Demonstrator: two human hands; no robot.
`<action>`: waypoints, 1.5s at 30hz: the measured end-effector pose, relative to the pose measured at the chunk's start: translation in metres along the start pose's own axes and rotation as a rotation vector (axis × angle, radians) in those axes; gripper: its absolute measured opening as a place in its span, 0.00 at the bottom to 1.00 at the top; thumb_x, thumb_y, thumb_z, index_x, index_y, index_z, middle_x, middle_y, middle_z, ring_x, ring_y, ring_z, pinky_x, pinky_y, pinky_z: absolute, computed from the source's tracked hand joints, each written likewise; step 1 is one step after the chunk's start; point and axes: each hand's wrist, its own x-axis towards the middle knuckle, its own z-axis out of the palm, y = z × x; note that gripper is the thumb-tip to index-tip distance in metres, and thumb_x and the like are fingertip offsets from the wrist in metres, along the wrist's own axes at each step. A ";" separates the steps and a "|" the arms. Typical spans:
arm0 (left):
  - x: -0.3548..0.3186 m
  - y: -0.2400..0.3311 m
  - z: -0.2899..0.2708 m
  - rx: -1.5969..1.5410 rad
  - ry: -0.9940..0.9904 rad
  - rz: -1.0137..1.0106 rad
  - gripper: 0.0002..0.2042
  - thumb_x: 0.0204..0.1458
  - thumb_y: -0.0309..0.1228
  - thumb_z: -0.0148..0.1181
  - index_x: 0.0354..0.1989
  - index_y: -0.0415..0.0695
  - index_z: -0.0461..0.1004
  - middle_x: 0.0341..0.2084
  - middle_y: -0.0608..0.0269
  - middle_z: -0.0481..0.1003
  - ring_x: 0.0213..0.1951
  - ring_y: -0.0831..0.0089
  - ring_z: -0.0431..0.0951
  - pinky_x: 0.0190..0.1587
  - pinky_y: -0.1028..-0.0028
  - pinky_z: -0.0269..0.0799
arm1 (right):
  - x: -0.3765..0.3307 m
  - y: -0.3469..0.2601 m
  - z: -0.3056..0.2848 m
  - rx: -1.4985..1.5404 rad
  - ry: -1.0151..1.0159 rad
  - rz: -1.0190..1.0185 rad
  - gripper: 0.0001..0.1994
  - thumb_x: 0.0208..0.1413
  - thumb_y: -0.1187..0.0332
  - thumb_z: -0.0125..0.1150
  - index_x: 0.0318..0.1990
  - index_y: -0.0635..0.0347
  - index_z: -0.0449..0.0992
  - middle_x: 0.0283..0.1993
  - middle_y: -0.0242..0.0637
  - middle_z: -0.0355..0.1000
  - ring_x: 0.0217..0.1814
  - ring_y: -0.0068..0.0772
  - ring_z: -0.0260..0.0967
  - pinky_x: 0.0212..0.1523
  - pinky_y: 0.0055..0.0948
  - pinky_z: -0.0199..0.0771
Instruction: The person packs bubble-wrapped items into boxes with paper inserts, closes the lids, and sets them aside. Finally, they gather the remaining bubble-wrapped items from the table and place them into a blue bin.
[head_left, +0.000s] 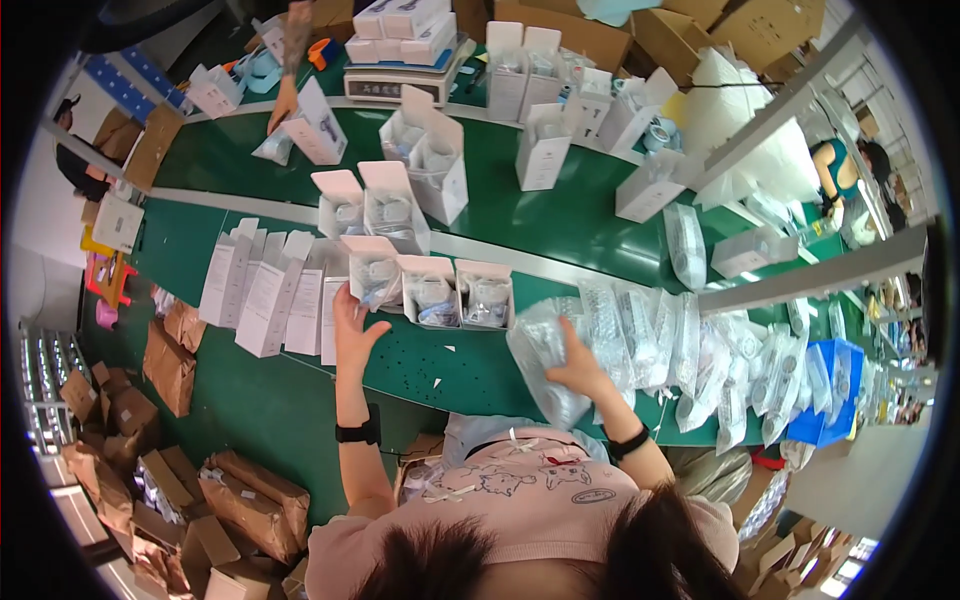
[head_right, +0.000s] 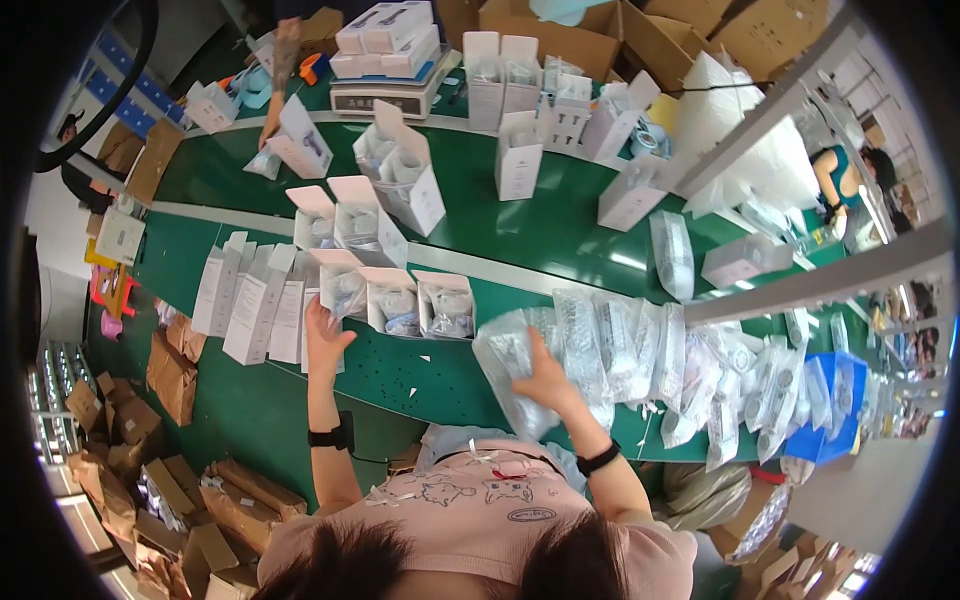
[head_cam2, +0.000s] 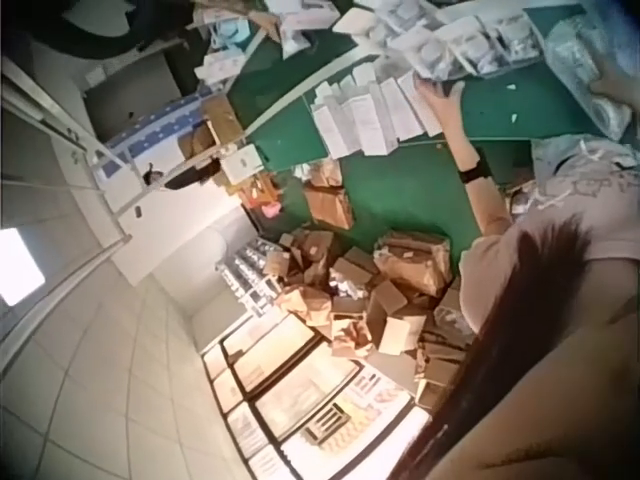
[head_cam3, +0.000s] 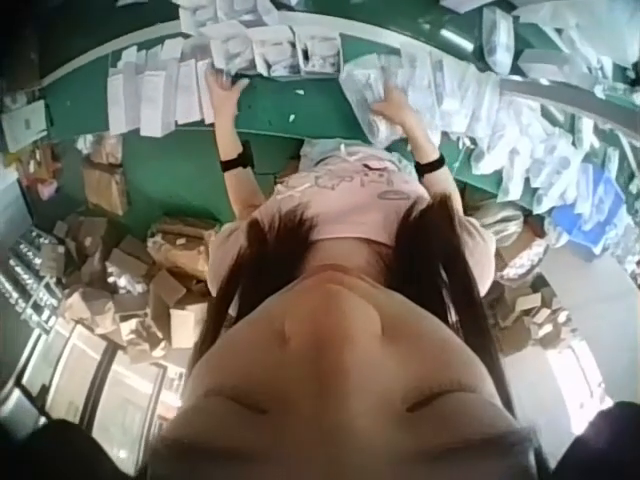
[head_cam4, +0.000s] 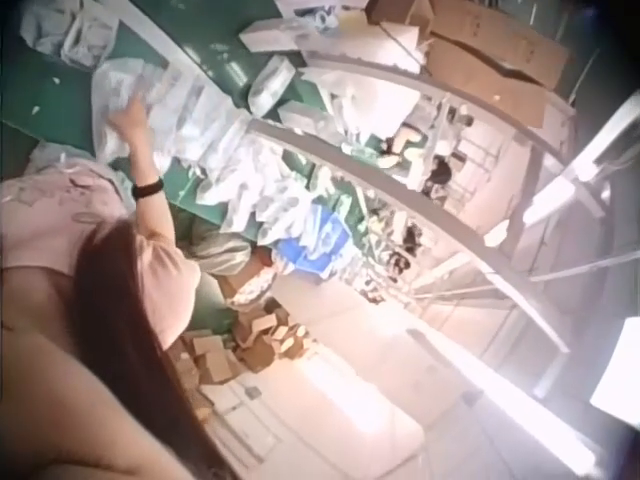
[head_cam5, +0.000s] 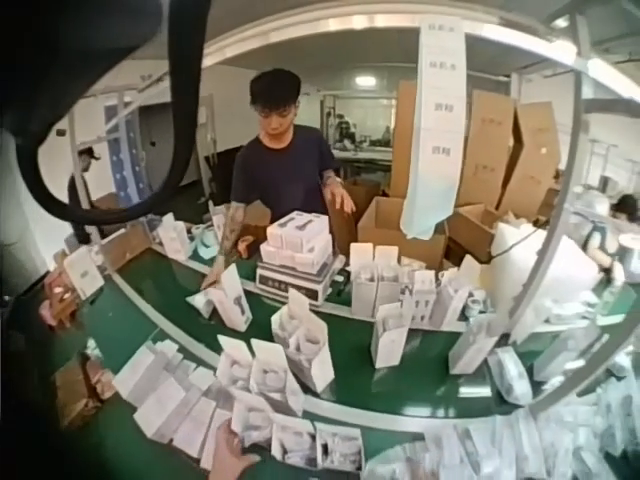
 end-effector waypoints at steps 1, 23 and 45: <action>0.003 -0.005 0.005 0.085 -0.073 -0.005 0.32 0.34 0.27 0.64 0.50 0.38 0.54 0.44 0.55 0.63 0.48 0.66 0.63 0.50 0.69 0.58 | 0.011 0.007 0.013 -0.017 0.033 0.048 0.48 0.30 0.66 0.62 0.60 0.60 0.39 0.56 0.57 0.52 0.58 0.56 0.50 0.56 0.34 0.53; -0.047 0.074 0.067 0.187 0.153 0.088 0.15 0.35 0.17 0.61 0.35 0.32 0.68 0.25 0.55 0.74 0.27 0.72 0.73 0.32 0.76 0.69 | -0.018 -0.064 -0.033 0.263 0.293 -0.494 0.43 0.31 0.68 0.68 0.57 0.63 0.49 0.55 0.47 0.54 0.57 0.42 0.53 0.55 0.31 0.53; -0.237 0.207 0.547 0.204 -0.321 0.556 0.33 0.28 0.27 0.67 0.48 0.34 0.64 0.31 0.49 0.73 0.24 0.63 0.74 0.27 0.74 0.68 | -0.334 0.195 -0.422 0.051 0.661 0.032 0.41 0.25 0.69 0.72 0.52 0.63 0.57 0.48 0.39 0.62 0.51 0.32 0.59 0.51 0.30 0.60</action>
